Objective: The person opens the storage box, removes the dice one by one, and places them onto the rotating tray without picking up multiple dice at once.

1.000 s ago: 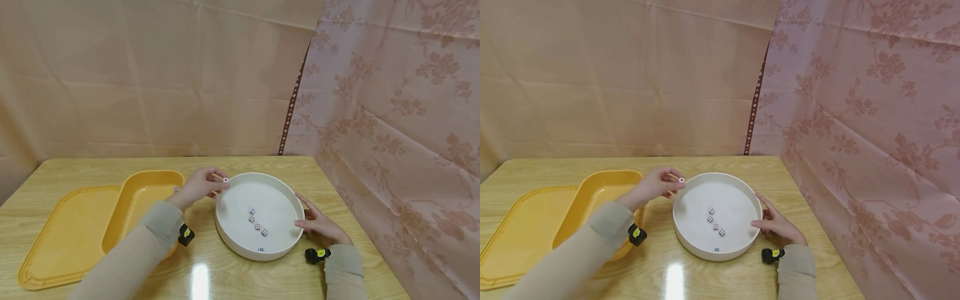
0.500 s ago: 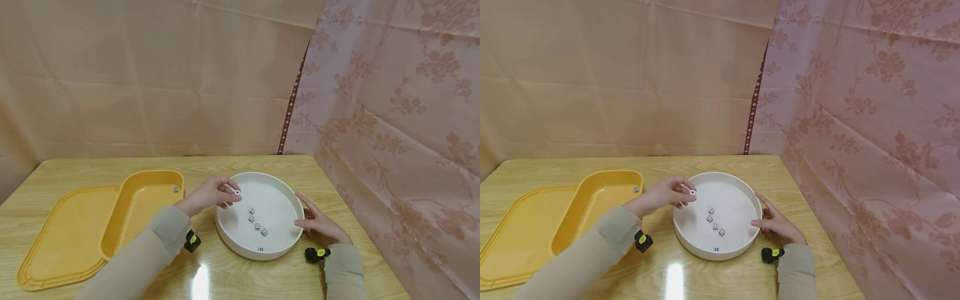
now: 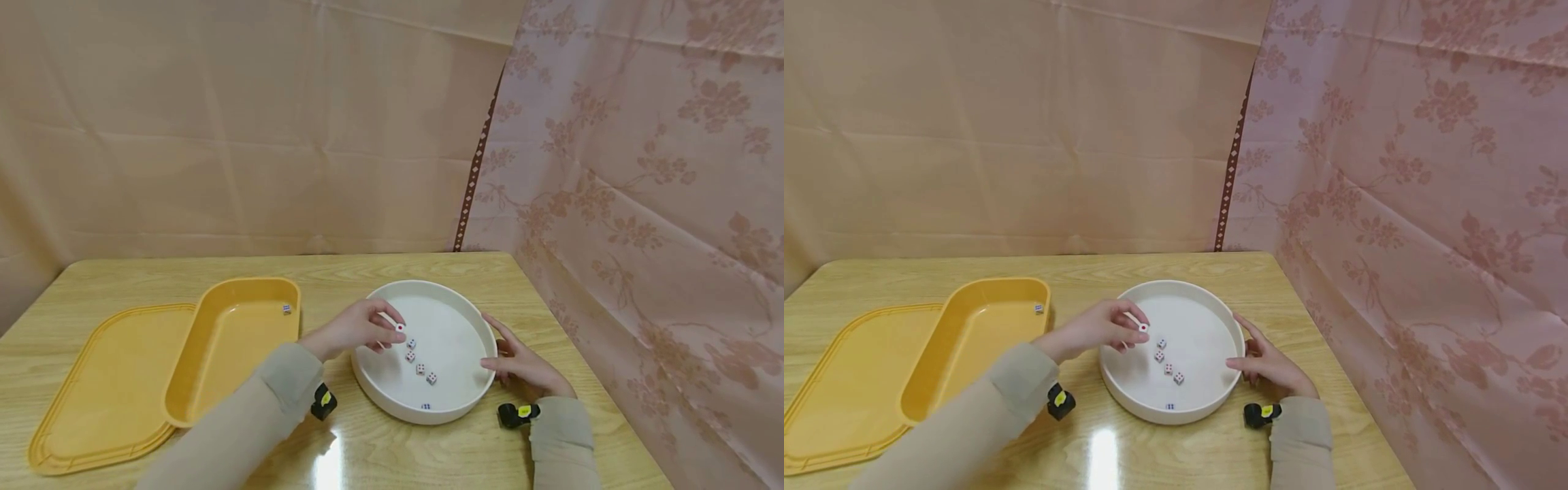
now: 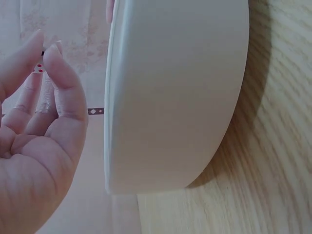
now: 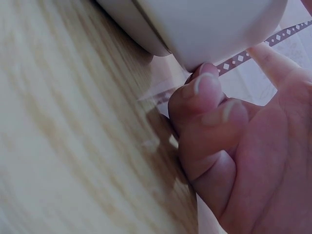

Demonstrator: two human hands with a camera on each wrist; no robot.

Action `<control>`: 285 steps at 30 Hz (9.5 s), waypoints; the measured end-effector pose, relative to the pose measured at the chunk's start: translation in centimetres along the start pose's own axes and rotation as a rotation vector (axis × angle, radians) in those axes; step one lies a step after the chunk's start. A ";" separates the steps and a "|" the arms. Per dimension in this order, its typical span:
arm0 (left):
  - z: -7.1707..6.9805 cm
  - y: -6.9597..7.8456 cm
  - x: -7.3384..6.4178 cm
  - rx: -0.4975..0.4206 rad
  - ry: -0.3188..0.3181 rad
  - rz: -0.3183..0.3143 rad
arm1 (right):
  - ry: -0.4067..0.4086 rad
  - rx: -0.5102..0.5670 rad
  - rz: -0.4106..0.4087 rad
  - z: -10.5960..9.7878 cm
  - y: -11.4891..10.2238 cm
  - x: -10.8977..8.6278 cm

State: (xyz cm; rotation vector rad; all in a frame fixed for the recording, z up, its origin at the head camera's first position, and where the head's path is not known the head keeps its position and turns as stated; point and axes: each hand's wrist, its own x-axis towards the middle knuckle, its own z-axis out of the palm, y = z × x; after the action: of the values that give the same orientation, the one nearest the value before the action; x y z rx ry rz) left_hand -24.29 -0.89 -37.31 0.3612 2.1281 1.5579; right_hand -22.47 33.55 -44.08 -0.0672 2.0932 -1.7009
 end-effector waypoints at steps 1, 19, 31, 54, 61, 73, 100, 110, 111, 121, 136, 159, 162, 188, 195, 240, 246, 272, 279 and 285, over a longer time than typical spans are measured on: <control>0.1 0.0 0.1 0.004 -0.005 0.002 | 0.002 -0.002 0.004 0.0 0.0 0.0; 2.0 -0.9 1.0 0.050 -0.039 -0.021 | -0.003 0.014 0.030 0.1 -0.3 0.0; 2.2 -1.2 1.5 0.130 -0.104 -0.028 | -0.003 -0.013 0.011 0.1 -0.4 0.0; 2.9 -1.5 1.5 0.285 -0.207 -0.005 | 0.012 -0.003 0.032 0.1 -0.2 0.2; 2.9 -1.6 1.6 0.298 -0.210 0.001 | 0.005 0.003 0.031 0.1 -0.1 0.2; 2.8 -1.7 1.6 0.290 -0.180 -0.015 | 0.013 -0.001 0.029 0.2 -0.1 0.2; -0.1 1.3 0.3 0.102 0.061 0.041 | -0.022 0.026 -0.004 0.3 -0.1 0.0; -2.3 2.1 -0.9 0.009 0.163 0.070 | -0.002 0.011 0.025 0.4 -0.1 0.2; -2.5 2.1 -0.9 0.005 0.169 0.068 | 0.000 0.010 0.029 0.4 -0.1 0.2; -4.2 2.1 -1.7 -0.002 0.240 0.084 | -0.002 0.030 0.039 0.4 -0.1 0.2; -7.2 1.7 -3.2 -0.027 0.302 0.066 | -0.004 0.031 0.035 0.4 -0.1 0.1; -11.1 -1.1 -4.4 -0.068 0.365 -0.014 | -0.012 0.053 0.042 0.5 -0.2 0.1; -11.6 -1.8 -4.5 -0.072 0.372 -0.011 | -0.008 0.046 0.045 0.5 -0.2 0.1; -13.6 -7.5 -3.3 -0.229 0.391 -0.100 | -0.006 0.047 0.032 0.5 -0.1 0.3; -13.4 -8.6 -2.8 -0.281 0.397 -0.132 | 0.002 0.035 0.034 0.4 -0.2 0.2; -12.9 -10.5 -2.3 -0.172 0.448 -0.182 | -0.041 0.073 -0.024 0.2 0.1 0.1; -13.1 -10.1 -2.5 -0.145 0.407 -0.167 | -0.044 0.073 -0.029 0.3 0.0 -0.1; -15.6 -6.6 -5.1 0.052 0.252 -0.114 | -0.021 0.051 -0.003 0.5 -0.2 -0.3; -15.6 -4.9 -5.3 0.039 0.257 -0.108 | -0.040 0.084 -0.011 0.5 0.1 -0.3; -15.0 -4.1 -5.2 0.045 0.266 -0.078 | -0.028 0.090 0.003 0.5 0.4 -0.2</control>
State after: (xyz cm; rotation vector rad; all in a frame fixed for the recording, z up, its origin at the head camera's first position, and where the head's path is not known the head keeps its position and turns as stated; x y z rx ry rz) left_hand -27.38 -16.93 -36.42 0.0872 2.3489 1.5905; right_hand -22.05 33.23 -44.51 -0.0602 1.9927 -1.7801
